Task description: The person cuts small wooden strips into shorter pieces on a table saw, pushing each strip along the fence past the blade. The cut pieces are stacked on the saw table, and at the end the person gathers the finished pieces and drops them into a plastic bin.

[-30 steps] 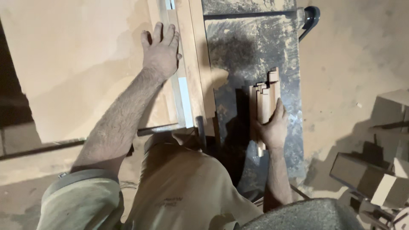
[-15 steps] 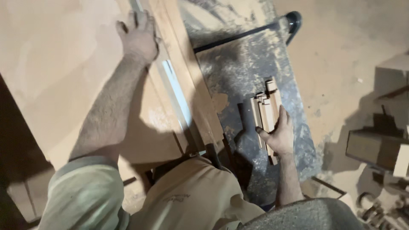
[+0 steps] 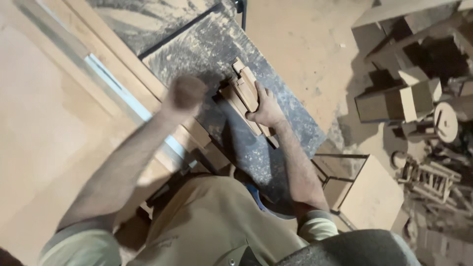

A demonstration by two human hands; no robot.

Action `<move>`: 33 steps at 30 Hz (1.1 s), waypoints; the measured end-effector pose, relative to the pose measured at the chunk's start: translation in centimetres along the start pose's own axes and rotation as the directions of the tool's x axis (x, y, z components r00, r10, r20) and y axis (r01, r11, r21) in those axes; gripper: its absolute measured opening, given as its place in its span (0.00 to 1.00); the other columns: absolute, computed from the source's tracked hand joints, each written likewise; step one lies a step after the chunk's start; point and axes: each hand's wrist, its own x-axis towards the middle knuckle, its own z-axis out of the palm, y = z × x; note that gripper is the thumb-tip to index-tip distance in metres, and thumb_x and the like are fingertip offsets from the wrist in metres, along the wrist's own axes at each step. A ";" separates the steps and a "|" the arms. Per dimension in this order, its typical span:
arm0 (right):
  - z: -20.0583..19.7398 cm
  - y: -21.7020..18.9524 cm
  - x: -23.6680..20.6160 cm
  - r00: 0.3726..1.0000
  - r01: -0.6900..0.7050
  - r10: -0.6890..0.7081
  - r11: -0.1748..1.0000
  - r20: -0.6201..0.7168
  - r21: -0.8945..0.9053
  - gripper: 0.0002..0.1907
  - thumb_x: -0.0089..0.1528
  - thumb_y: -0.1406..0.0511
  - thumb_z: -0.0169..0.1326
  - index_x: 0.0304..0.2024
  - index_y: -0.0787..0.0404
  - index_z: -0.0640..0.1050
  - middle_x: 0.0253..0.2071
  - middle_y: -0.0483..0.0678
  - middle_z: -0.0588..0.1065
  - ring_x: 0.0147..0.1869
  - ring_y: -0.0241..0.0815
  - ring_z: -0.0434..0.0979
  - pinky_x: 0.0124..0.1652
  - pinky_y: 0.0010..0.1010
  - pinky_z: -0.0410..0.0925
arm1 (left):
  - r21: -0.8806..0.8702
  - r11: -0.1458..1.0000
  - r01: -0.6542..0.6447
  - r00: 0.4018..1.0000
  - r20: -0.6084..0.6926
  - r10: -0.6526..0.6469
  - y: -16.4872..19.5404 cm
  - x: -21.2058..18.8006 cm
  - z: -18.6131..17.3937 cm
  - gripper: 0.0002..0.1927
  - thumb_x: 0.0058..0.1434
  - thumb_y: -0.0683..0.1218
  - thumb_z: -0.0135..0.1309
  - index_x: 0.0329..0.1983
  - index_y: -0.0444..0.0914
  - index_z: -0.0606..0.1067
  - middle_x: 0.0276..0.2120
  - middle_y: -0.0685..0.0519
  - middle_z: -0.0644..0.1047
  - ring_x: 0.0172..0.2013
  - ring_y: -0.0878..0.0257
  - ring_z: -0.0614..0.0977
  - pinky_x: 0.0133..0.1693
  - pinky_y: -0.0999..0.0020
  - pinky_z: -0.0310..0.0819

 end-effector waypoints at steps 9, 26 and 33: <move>0.3 3.5 -0.9 0.994 0.092 -0.086 0.991 -0.062 0.094 0.62 0.44 0.49 0.72 0.72 0.64 0.56 0.67 0.67 0.66 0.72 0.66 0.64 0.66 0.47 0.63 | 0.898 0.242 -0.368 0.911 0.297 0.286 -2.1 0.1 14.5 0.22 0.64 0.43 0.48 0.62 0.44 0.72 0.60 0.49 0.67 0.64 0.49 0.63 0.59 0.41 0.58; -1.2 1.3 -4.6 1.000 -0.004 0.004 1.000 0.019 0.003 0.62 0.49 0.50 0.71 0.76 0.58 0.51 0.66 0.69 0.62 0.66 0.75 0.64 0.60 0.60 0.65 | 0.961 0.277 -0.021 0.912 -0.095 0.399 3.8 -11.3 8.5 0.06 0.63 0.43 0.52 0.42 0.37 0.75 0.39 0.46 0.75 0.44 0.48 0.78 0.44 0.50 0.71; -2.7 -0.2 -5.0 0.996 0.057 -0.053 0.996 0.073 -0.063 0.76 0.36 0.48 0.80 0.74 0.57 0.47 0.64 0.68 0.59 0.66 0.72 0.62 0.58 0.58 0.65 | 0.481 0.808 0.339 0.540 -0.803 0.251 -2.9 -19.1 7.3 0.11 0.73 0.47 0.55 0.44 0.33 0.73 0.39 0.37 0.76 0.42 0.39 0.77 0.45 0.45 0.72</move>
